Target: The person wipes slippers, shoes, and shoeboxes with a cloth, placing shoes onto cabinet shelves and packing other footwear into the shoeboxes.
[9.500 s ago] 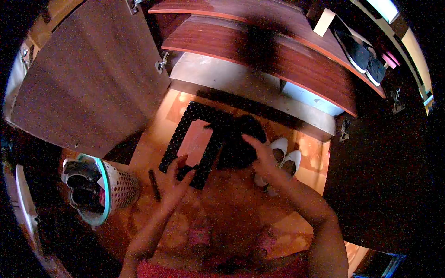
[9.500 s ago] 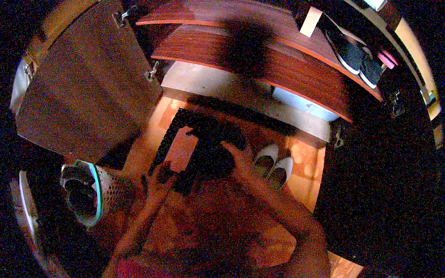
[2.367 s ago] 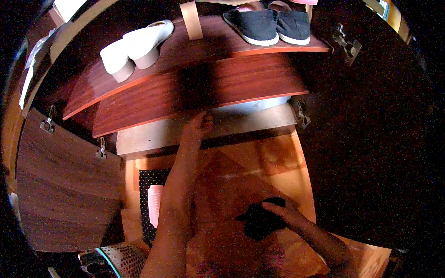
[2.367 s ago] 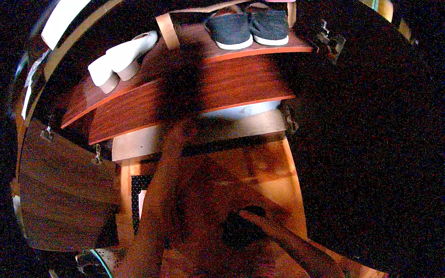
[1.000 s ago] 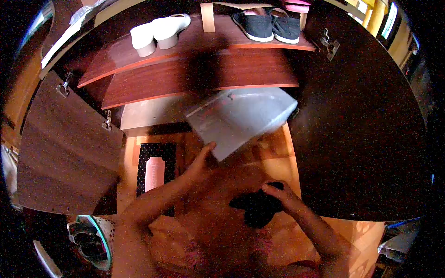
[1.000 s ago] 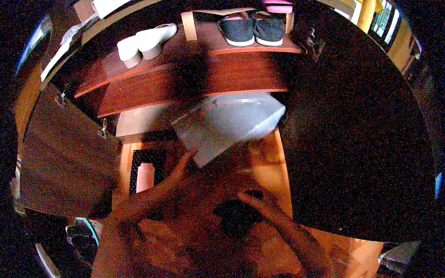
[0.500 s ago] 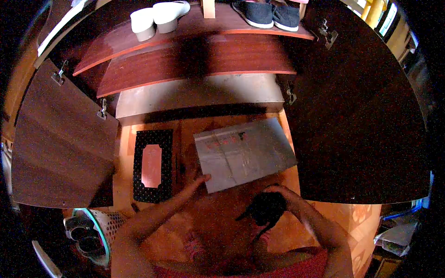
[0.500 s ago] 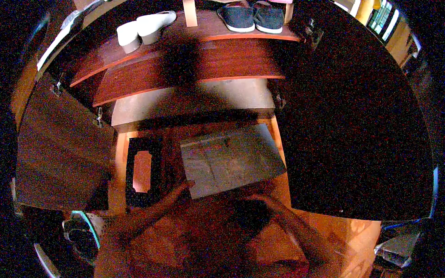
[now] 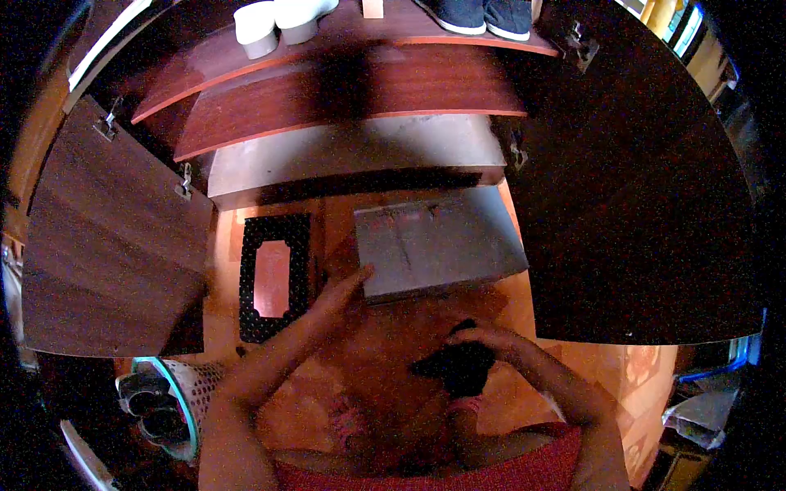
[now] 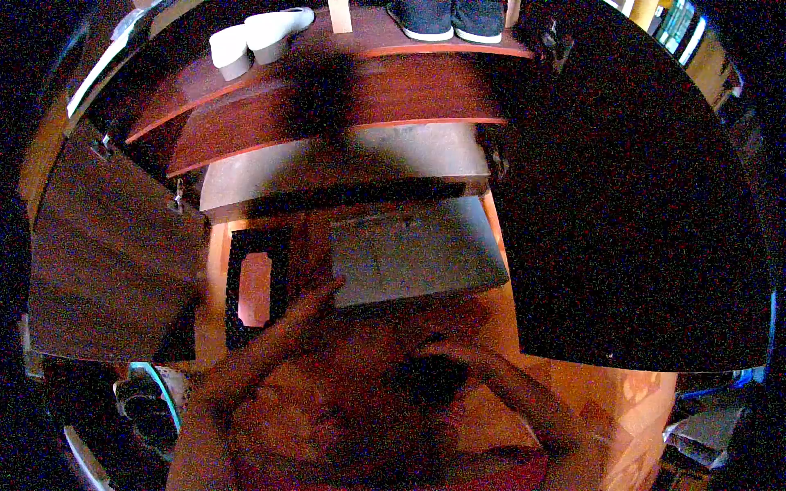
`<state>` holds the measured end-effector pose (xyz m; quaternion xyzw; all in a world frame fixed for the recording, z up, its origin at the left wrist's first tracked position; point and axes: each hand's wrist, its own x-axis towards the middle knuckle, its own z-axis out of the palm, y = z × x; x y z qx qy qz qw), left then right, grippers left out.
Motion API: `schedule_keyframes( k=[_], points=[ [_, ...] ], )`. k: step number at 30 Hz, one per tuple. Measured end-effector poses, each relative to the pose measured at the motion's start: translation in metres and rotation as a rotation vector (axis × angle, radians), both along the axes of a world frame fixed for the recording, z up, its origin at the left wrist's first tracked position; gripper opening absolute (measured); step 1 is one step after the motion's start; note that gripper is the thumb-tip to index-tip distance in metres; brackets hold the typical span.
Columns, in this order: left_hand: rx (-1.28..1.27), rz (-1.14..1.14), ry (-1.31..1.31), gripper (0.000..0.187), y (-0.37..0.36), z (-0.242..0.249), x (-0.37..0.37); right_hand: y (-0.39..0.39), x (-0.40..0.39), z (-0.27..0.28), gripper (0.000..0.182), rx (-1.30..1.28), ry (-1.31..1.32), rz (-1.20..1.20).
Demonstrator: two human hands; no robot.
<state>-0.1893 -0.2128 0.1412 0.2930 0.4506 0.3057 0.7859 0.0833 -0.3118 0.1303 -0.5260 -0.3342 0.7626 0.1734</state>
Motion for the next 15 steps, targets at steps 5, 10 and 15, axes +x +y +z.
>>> schedule_keyframes(
  k=[5,10,15],
  points=[
    [0.116,0.287,0.024,0.069,0.050,0.015,0.004,0.002,-0.012,0.033,0.073,-0.067,-0.051,0.204],
    [0.241,0.251,-0.123,0.065,0.099,0.047,0.005,0.009,-0.011,0.026,0.073,0.240,-0.035,0.347],
    [0.331,0.290,-0.225,0.059,0.115,0.051,0.013,0.018,-0.011,0.040,0.074,0.188,-0.005,0.332]
  ],
)
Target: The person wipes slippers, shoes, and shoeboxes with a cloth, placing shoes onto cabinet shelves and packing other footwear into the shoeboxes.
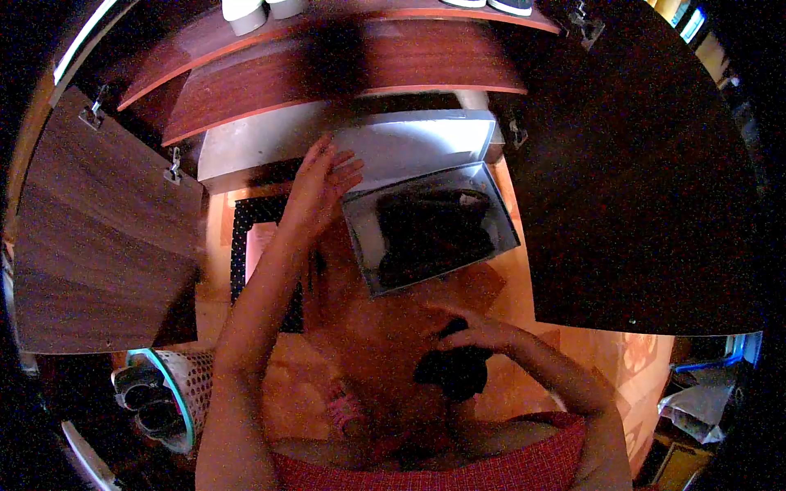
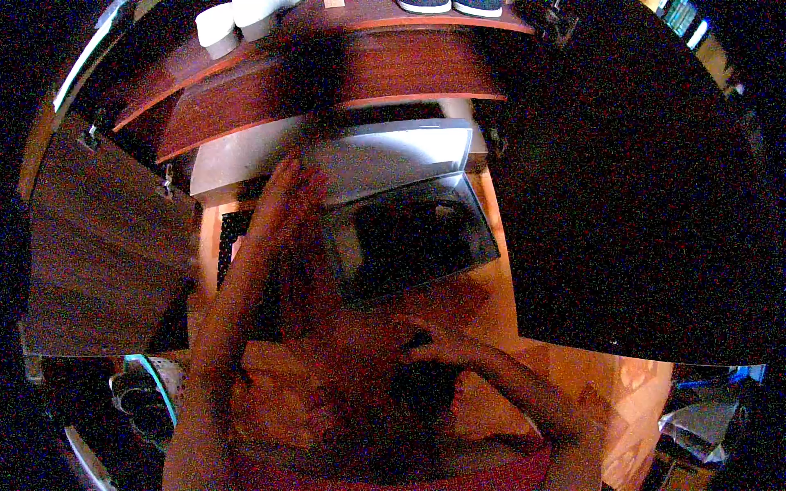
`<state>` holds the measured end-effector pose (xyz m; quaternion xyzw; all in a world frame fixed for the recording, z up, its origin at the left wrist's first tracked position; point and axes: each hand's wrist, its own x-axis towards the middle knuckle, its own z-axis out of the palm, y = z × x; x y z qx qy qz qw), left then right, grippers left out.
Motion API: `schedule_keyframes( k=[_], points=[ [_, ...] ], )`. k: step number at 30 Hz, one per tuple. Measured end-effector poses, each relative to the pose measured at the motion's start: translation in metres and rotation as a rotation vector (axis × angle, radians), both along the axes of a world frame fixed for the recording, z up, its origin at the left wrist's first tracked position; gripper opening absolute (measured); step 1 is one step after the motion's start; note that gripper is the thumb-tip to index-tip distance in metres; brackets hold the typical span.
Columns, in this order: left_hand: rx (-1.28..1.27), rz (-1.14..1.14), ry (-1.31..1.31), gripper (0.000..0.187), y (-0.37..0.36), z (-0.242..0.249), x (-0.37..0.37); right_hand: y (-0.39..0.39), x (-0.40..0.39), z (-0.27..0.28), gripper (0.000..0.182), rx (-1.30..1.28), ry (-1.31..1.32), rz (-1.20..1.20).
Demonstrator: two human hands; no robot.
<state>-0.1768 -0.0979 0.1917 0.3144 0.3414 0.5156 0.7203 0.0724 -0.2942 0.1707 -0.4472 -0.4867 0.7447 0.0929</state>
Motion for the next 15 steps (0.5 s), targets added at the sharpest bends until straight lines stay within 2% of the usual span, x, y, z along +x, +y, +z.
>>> schedule_keyframes(
  k=[1,5,7,8,10,12,13,14,15],
  points=[
    [0.011,0.010,0.001,0.058,0.002,0.001,0.002,0.000,0.001,-0.005,0.074,0.071,0.015,0.034],
    [-0.021,0.029,0.138,0.052,0.007,-0.014,0.003,-0.002,0.002,-0.014,0.074,0.083,0.030,0.026],
    [-0.039,0.024,0.162,0.050,0.008,-0.026,0.004,0.001,0.001,0.003,0.074,-0.203,0.128,-0.054],
    [-0.020,0.023,0.192,0.047,0.010,-0.036,0.005,0.000,0.002,-0.001,0.074,-0.207,0.127,-0.055],
    [-0.004,0.021,0.222,0.045,0.010,-0.048,0.007,-0.003,0.005,-0.014,0.074,0.028,-0.007,0.050],
    [0.094,-0.043,0.391,0.041,0.006,-0.055,0.010,-0.002,0.006,-0.018,0.075,0.044,-0.026,0.068],
    [0.091,-0.044,0.391,0.041,0.002,-0.055,0.012,-0.001,0.006,-0.014,0.075,0.051,-0.036,0.078],
    [0.116,-0.129,0.480,0.040,-0.003,-0.054,0.014,0.000,0.005,-0.010,0.075,0.058,-0.046,0.087],
    [0.127,-0.173,0.524,0.040,-0.005,-0.060,0.017,0.004,0.003,0.004,0.075,-0.063,0.023,0.039]
  ],
)
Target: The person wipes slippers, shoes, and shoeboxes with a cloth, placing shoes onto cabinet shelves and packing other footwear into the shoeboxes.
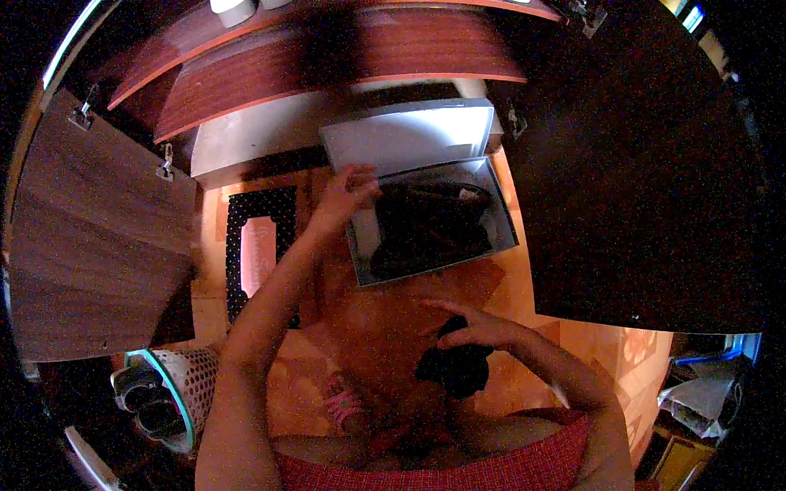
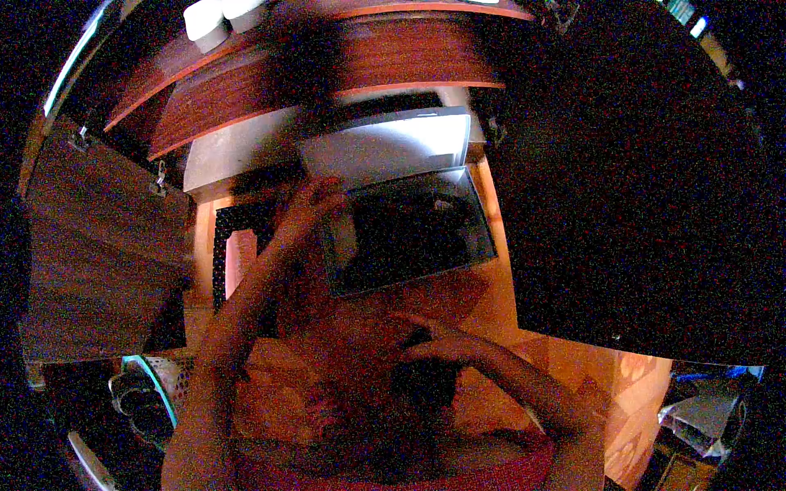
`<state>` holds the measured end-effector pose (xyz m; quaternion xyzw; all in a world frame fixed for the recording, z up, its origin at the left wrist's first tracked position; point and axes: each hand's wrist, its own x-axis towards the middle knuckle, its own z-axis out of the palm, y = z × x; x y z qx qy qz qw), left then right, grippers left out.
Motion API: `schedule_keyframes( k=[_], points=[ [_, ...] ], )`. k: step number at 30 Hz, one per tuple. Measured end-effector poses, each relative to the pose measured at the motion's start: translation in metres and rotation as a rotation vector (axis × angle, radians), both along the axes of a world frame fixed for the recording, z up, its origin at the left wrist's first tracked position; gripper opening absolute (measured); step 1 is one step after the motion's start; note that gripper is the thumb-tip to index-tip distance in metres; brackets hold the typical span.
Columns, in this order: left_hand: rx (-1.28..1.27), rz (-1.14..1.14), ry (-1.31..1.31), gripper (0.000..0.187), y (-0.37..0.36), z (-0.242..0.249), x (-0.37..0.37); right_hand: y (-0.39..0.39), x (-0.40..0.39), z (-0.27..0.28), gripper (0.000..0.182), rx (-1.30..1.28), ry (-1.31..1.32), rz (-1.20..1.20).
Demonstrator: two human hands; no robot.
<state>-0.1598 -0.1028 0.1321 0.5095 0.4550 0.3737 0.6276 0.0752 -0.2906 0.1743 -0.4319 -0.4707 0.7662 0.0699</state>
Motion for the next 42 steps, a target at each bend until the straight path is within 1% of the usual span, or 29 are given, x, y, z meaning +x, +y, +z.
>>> schedule_keyframes(
  k=[1,2,3,4,5,6,8,10,13,15,16,17,18,19,20,22,24,26,28,30,33,34,35,36,37,38,39,41,42],
  points=[
    [0.006,-0.043,0.046,0.040,-0.002,-0.006,0.003,0.002,-0.002,0.007,0.075,-0.122,0.065,-0.049],
    [0.016,-0.164,0.186,0.044,-0.001,-0.028,0.006,0.002,-0.001,0.007,0.075,-0.123,0.065,-0.049],
    [0.027,-0.285,0.325,0.048,-0.003,-0.031,0.010,0.001,-0.002,0.004,0.075,-0.117,0.079,-0.052],
    [0.026,-0.285,0.324,0.048,-0.007,-0.034,0.013,0.001,-0.001,0.001,0.076,-0.111,0.093,-0.054],
    [0.085,-0.336,0.524,0.054,-0.016,-0.038,0.016,0.000,0.001,-0.008,0.076,-0.112,0.093,-0.054],
    [0.143,-0.386,0.723,0.061,-0.023,-0.038,0.019,-0.002,0.003,-0.021,0.076,0.035,0.003,0.013],
    [0.134,-0.388,0.659,0.067,-0.030,-0.071,0.025,-0.002,0.003,-0.025,0.076,0.183,-0.087,0.081],
    [0.123,-0.390,0.596,0.074,-0.035,-0.070,0.031,0.000,0.001,-0.021,0.075,0.153,-0.076,0.056],
    [0.006,-0.467,0.708,0.083,-0.038,-0.068,0.036,0.001,-0.001,-0.018,0.074,0.125,-0.048,0.034],
    [-0.023,-0.533,0.434,0.089,-0.034,-0.069,0.038,0.004,-0.004,-0.006,0.074,0.092,-0.044,0.014],
    [-0.023,-0.533,0.432,0.089,-0.032,-0.065,0.038,0.005,-0.005,-0.001,0.074,0.065,-0.048,0.000],
    [-0.184,-0.563,0.554,0.086,-0.029,-0.062,0.039,0.004,-0.005,-0.001,0.074,0.064,-0.047,-0.001],
    [-0.345,-0.590,0.671,0.083,-0.028,-0.058,0.041,0.004,-0.004,0.000,0.074,-0.034,-0.002,-0.040],
    [-0.345,-0.590,0.668,0.083,-0.031,-0.062,0.043,0.004,-0.003,0.000,0.074,-0.131,0.043,-0.079],
    [-0.398,-0.540,0.631,0.079,-0.036,-0.069,0.047,0.002,-0.001,-0.005,0.074,-0.132,0.039,-0.080],
    [-0.446,-0.490,0.593,0.075,-0.042,-0.079,0.049,-0.003,0.002,-0.019,0.074,0.043,-0.094,-0.025],
    [-0.400,-0.452,0.333,0.068,-0.043,-0.084,0.047,-0.004,0.005,-0.019,0.074,0.057,-0.112,-0.021],
    [-0.412,-0.466,0.309,0.066,-0.038,-0.084,0.044,-0.003,0.005,-0.013,0.073,0.073,-0.130,-0.018],
    [-0.423,-0.483,0.283,0.064,-0.036,-0.074,0.038,-0.003,0.004,-0.002,0.070,0.047,-0.105,-0.088],
    [-0.456,-0.353,0.278,0.057,-0.034,-0.059,0.032,-0.003,0.013,-0.017,0.071,0.051,-0.106,-0.099],
    [-0.377,-0.383,0.189,0.054,-0.040,0.057,0.024,0.003,0.021,-0.005,0.068,0.026,-0.133,-0.163],
    [-0.370,-0.389,0.181,0.054,-0.038,0.060,0.023,0.006,0.023,0.004,0.065,-0.004,-0.155,-0.218],
    [-0.233,-0.391,0.203,0.051,-0.035,0.063,0.021,0.010,0.027,0.011,0.065,0.000,-0.165,-0.222],
    [-0.097,-0.392,0.222,0.048,-0.033,0.066,0.020,0.014,0.033,0.020,0.062,0.093,-0.170,-0.258],
    [-0.086,-0.396,0.209,0.048,-0.033,0.070,0.021,0.015,0.037,0.029,0.058,0.192,-0.177,-0.292],
    [-0.055,-0.363,0.068,0.046,-0.035,0.075,0.021,0.014,0.037,0.039,0.051,0.187,-0.222,-0.397],
    [-0.030,-0.330,-0.071,0.043,-0.036,0.079,0.022,0.015,0.040,0.049,0.051,0.196,-0.235,-0.400],
    [-0.001,-0.283,-0.102,0.041,-0.038,0.091,0.024,0.020,0.050,0.069,0.067,0.310,-0.383,-0.380],
    [0.020,-0.234,-0.121,0.039,-0.038,0.095,0.025,0.020,0.056,0.076,0.066,0.310,-0.323,-0.410]
  ],
)
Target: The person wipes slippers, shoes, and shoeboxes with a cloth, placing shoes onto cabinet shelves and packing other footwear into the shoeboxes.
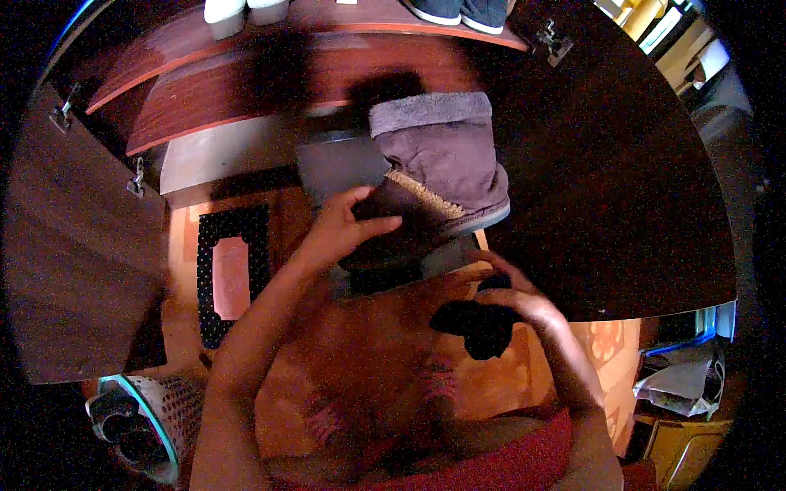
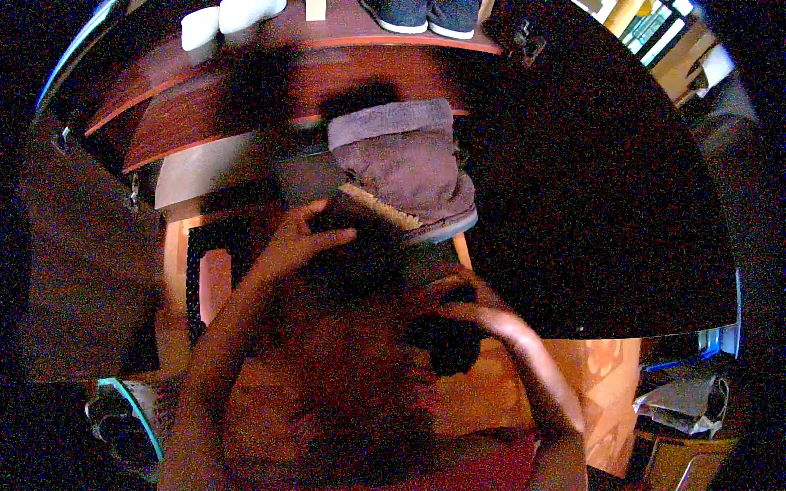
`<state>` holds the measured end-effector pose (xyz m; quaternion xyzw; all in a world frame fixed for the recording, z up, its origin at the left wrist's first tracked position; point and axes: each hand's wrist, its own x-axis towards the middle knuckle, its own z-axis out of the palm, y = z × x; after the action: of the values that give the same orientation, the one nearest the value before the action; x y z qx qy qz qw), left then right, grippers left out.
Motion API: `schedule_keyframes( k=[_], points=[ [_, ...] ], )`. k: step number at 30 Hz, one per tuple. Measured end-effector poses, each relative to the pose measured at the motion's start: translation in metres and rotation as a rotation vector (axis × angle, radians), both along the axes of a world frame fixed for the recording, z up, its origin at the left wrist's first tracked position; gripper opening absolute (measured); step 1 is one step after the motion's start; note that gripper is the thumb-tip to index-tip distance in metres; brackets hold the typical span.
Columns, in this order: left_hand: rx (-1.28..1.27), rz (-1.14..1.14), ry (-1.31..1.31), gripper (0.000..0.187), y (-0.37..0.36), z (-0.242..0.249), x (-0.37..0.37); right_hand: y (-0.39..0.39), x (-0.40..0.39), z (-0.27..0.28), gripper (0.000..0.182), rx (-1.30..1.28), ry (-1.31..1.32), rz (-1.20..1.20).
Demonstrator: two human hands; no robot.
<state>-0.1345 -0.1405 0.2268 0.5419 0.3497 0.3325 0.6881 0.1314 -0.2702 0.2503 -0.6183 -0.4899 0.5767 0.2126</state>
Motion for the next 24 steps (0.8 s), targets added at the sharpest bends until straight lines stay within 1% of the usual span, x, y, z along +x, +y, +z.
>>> schedule_keyframes(
  k=[1,3,4,5,6,7,9,10,11,13,14,15,16,17,18,19,20,21,22,23,24],
  points=[
    [0.005,-0.001,-0.008,0.039,0.001,0.000,0.001,0.000,0.006,0.007,0.065,0.015,0.063,-0.017],
    [0.235,0.097,0.095,0.042,0.005,-0.002,0.004,0.001,0.014,0.024,0.064,0.228,0.063,-0.051],
    [0.237,0.095,0.091,0.042,0.007,-0.004,0.006,0.004,0.008,0.041,0.058,0.237,0.074,-0.128],
    [0.340,0.147,0.098,0.042,0.008,-0.005,0.009,0.006,0.000,0.061,0.052,0.248,0.083,-0.205],
    [0.444,0.199,0.103,0.043,0.011,-0.005,0.012,0.011,-0.002,0.072,0.056,0.348,0.071,-0.191],
    [0.449,0.192,0.099,0.043,0.013,-0.003,0.013,0.014,-0.001,0.081,0.063,0.383,0.023,-0.215],
    [0.856,0.262,0.223,0.044,0.018,0.004,0.018,0.022,0.002,0.086,0.070,0.527,0.006,-0.279],
    [0.917,0.297,0.266,0.043,0.021,-0.002,0.022,0.027,0.005,0.089,0.075,0.545,-0.011,-0.296],
    [0.914,0.289,0.257,0.043,0.022,-0.002,0.024,0.032,0.002,0.093,0.075,0.573,0.037,-0.329],
    [0.832,0.227,0.212,0.042,0.018,0.006,0.027,0.035,-0.001,0.097,0.070,0.586,0.014,-0.439],
    [0.832,0.229,0.208,0.042,0.014,0.012,0.027,0.036,-0.004,0.106,0.064,0.522,-0.049,-0.435],
    [0.937,0.275,0.304,0.040,0.009,0.019,0.026,0.037,-0.004,0.106,0.064,0.524,-0.051,-0.433],
    [1.042,0.322,0.402,0.039,0.004,0.022,0.024,0.035,-0.004,0.104,0.060,0.489,-0.031,-0.467],
    [1.039,0.324,0.402,0.039,0.004,0.019,0.022,0.033,-0.004,0.103,0.056,0.450,-0.011,-0.502],
    [1.006,0.367,0.332,0.042,0.006,0.017,0.020,0.029,-0.014,0.107,0.052,0.425,-0.085,-0.616],
    [0.976,0.412,0.259,0.045,0.008,0.017,0.019,0.025,-0.013,0.103,0.052,0.430,-0.089,-0.613],
    [0.942,0.432,0.241,0.043,0.007,0.019,0.018,0.023,-0.008,0.094,0.050,0.470,-0.042,-0.717],
    [0.959,0.411,0.269,0.048,0.007,0.029,0.015,0.021,-0.004,0.090,0.047,0.511,0.009,-0.821],
    [0.963,0.466,0.244,0.055,0.008,0.044,0.010,0.021,0.002,0.095,0.046,0.516,0.164,-0.733],
    [0.960,0.520,0.217,0.062,0.008,0.057,0.007,0.020,0.003,0.094,0.042,0.461,0.257,-0.830],
    [0.785,0.512,0.016,0.068,0.012,0.054,0.005,0.017,0.003,0.094,0.038,0.410,0.383,-0.809]
  ],
)
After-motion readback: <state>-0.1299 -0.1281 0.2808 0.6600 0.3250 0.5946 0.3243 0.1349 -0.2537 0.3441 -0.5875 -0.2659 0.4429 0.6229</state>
